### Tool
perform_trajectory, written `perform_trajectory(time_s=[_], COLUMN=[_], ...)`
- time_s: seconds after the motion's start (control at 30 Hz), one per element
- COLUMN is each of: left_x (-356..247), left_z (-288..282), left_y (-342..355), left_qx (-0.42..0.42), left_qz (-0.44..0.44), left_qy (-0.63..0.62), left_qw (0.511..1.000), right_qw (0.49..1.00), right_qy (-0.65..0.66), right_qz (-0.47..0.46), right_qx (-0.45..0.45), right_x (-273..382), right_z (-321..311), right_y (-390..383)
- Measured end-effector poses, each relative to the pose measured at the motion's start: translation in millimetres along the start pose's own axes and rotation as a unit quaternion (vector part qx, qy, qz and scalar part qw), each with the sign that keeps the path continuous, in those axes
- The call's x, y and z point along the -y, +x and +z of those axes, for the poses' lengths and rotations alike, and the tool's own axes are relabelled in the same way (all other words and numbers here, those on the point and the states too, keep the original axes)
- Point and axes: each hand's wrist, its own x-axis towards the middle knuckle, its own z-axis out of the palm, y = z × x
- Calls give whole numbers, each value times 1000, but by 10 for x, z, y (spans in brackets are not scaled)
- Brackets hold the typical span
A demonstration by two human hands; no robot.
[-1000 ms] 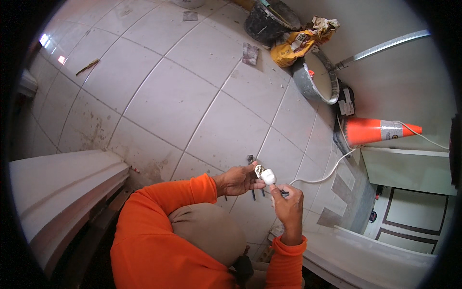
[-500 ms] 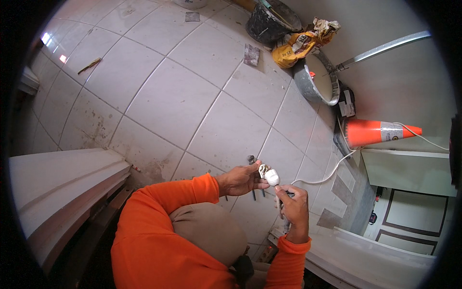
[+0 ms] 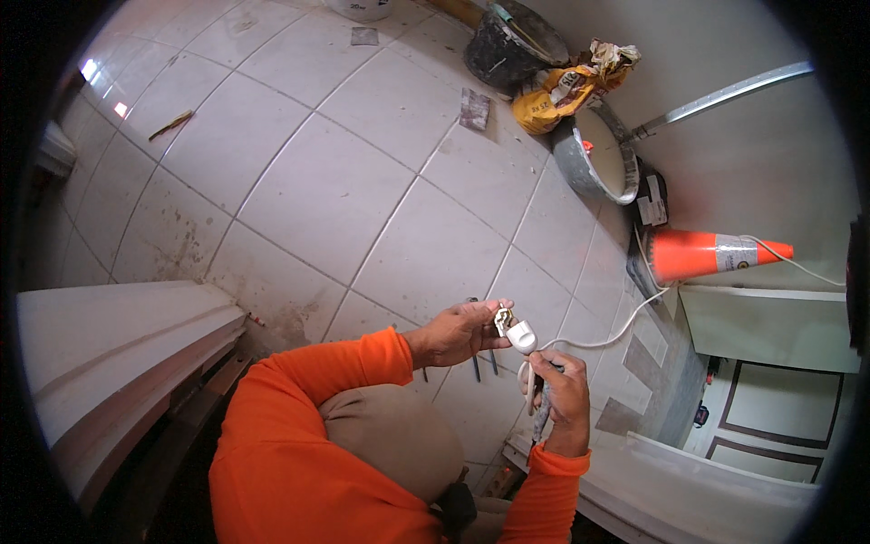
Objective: The person connects wires to a white electrical plug using a screwdriver.
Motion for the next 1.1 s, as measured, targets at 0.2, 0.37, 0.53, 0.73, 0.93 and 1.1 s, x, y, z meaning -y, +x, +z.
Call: perform_trajectory(time_s=[0.2,0.37,0.53,0.73,0.93,1.1], left_x=[10,-12,62,102,172,183], left_z=[25,100,84,99,16,114], left_y=[9,-21,-2,36,50,52], left_qx=[-21,-10,2,-45,-74,-90], left_qz=[-7,-34,-49,-85,-115,-110], left_qy=[-16,-11,-13,-28,-29,-11], left_qw=[1000,999,999,995,990,990], right_qw=[991,921,840,885,884,861], right_qy=[-132,-290,-397,-363,-420,-451], right_qz=[5,-226,-356,-278,-189,-206], right_qx=[1,-130,-106,-88,-83,-117], right_x=[159,215,172,229,287,149], right_z=[57,366,354,365,399,415], right_y=[-63,-51,-7,-29,-47,-1])
